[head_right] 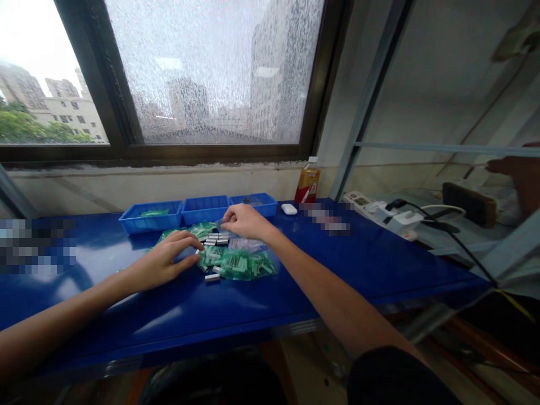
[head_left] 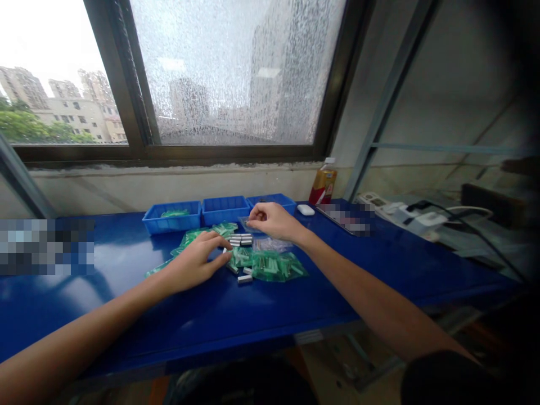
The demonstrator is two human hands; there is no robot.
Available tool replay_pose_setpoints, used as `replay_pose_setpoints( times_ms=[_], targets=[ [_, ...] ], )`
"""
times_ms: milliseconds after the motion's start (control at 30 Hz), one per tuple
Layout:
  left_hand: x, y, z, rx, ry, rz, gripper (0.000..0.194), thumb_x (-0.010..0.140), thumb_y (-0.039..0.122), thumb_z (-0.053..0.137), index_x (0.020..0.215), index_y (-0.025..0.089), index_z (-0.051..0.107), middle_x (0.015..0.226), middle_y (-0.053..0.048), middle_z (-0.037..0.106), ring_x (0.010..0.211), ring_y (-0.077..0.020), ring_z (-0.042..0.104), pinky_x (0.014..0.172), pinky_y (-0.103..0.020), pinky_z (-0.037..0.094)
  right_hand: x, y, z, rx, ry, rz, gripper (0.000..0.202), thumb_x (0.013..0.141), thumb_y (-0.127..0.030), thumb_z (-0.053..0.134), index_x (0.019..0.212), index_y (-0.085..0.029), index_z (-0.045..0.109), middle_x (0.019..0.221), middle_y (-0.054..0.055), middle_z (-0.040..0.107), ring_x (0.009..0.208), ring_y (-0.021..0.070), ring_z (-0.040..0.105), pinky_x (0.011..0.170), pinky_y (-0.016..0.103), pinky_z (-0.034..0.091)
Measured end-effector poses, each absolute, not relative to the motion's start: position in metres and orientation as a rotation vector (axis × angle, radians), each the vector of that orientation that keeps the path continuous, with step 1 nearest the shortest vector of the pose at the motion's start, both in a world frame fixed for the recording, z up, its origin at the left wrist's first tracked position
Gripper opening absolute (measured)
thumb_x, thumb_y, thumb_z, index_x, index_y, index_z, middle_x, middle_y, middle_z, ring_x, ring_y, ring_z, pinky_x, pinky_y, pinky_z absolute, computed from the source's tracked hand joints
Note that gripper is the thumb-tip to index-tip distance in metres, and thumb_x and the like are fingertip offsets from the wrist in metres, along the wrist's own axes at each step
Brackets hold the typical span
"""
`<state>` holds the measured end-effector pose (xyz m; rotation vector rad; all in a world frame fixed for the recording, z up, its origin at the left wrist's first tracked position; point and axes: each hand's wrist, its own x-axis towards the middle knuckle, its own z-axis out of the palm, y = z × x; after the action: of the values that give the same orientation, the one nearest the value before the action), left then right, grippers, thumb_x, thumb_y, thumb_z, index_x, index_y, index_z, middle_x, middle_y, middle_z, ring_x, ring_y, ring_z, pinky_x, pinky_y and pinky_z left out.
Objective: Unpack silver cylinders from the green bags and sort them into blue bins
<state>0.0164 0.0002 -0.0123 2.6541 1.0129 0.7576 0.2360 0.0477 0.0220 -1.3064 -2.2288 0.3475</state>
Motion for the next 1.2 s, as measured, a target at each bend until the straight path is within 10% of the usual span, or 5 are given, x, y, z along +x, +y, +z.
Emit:
replay_pose_setpoints(
  times_ms=[333, 1200],
  targets=[
    [0.016, 0.004, -0.002, 1.470, 0.931, 1.051, 0.028, 0.077, 0.041, 0.057, 0.087, 0.015, 0.060, 0.078, -0.002, 0.058, 0.072, -0.0132, 0.052, 0.062, -0.023, 0.038, 0.196, 0.007, 0.006, -0.670, -2.290, -0.173, 0.011, 0.079, -0.014, 0.049, 0.075, -0.016, 0.058, 0.070, 0.002, 0.054, 0.067, 0.0116, 0.049, 0.063, 0.023, 0.037],
    [0.019, 0.004, -0.005, 1.669, 0.969, 1.097, 0.027, 0.073, 0.034, 0.062, 0.088, 0.012, 0.056, 0.076, -0.002, 0.062, 0.069, -0.0116, 0.056, 0.065, -0.024, 0.043, 0.188, 0.016, -0.004, -0.876, -1.899, 0.670, 0.019, 0.075, -0.018, 0.055, 0.092, -0.013, 0.054, 0.068, 0.000, 0.057, 0.057, 0.0086, 0.053, 0.052, 0.019, 0.042]
  ],
)
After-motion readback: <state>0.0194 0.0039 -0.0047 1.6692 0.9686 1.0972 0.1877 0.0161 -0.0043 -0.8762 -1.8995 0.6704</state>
